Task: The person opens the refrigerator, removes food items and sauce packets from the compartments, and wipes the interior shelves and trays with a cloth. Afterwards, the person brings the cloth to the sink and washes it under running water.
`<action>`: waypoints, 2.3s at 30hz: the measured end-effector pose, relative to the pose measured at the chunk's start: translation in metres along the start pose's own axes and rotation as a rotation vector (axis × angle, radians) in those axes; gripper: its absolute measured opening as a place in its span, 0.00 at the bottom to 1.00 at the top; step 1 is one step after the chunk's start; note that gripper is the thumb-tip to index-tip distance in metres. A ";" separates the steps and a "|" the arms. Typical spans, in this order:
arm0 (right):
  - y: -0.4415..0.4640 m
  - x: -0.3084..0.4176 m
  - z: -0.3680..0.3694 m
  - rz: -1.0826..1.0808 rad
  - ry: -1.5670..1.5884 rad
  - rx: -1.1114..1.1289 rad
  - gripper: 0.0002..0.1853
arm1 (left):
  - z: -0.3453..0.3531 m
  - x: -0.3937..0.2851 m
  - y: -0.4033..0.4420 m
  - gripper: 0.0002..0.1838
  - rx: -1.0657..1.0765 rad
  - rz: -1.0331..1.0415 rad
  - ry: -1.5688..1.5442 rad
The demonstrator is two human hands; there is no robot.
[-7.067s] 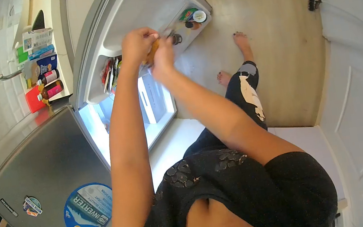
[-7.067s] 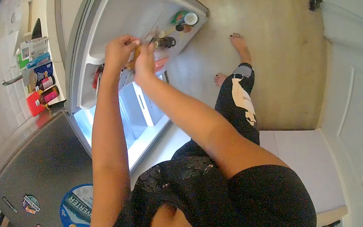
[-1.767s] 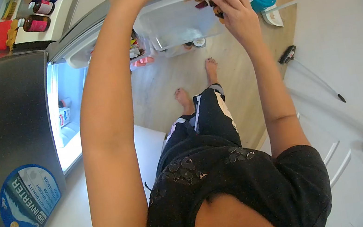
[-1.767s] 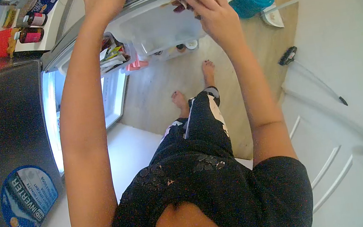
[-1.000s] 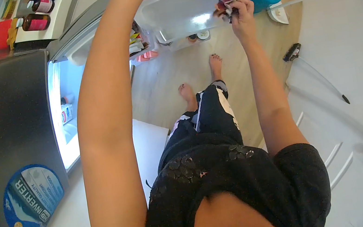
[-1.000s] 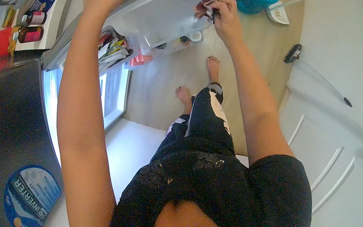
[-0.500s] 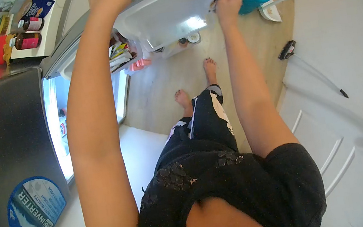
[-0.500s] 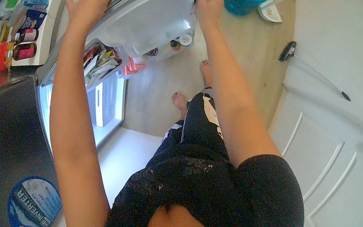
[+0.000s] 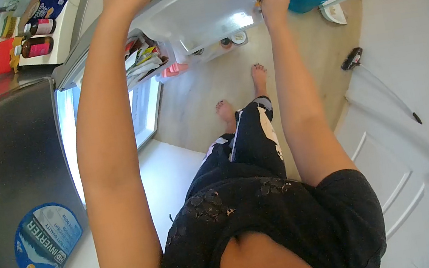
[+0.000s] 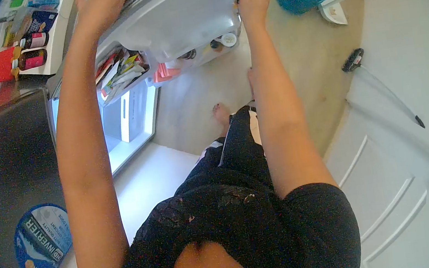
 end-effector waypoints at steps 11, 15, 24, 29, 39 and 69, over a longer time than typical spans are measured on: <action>-0.145 -0.045 -0.001 1.106 0.416 0.963 0.09 | -0.006 -0.012 -0.013 0.20 0.007 0.014 0.055; -0.186 0.013 0.051 1.147 1.051 0.514 0.13 | 0.000 -0.010 -0.013 0.19 -0.005 0.028 0.083; -0.164 0.063 0.054 0.819 1.037 0.969 0.21 | 0.000 -0.017 -0.024 0.19 -0.008 0.026 0.035; -0.172 0.047 0.054 0.847 1.007 1.019 0.21 | -0.008 -0.026 -0.024 0.19 0.107 -0.049 0.033; -0.187 0.047 0.092 1.173 1.277 0.517 0.20 | 0.018 -0.008 -0.033 0.17 -0.260 0.108 0.021; -0.144 -0.076 -0.233 1.303 0.218 0.339 0.10 | 0.153 -0.011 -0.075 0.45 0.070 0.183 -0.144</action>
Point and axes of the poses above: each hand's wrist, its own y-axis towards the middle knuckle, its own z-axis out of the palm, x = y × z, the point moved 1 cm from there along y, towards the middle knuckle, and after that the axes turned 12 degrees about -y, right-handed, at the moved point
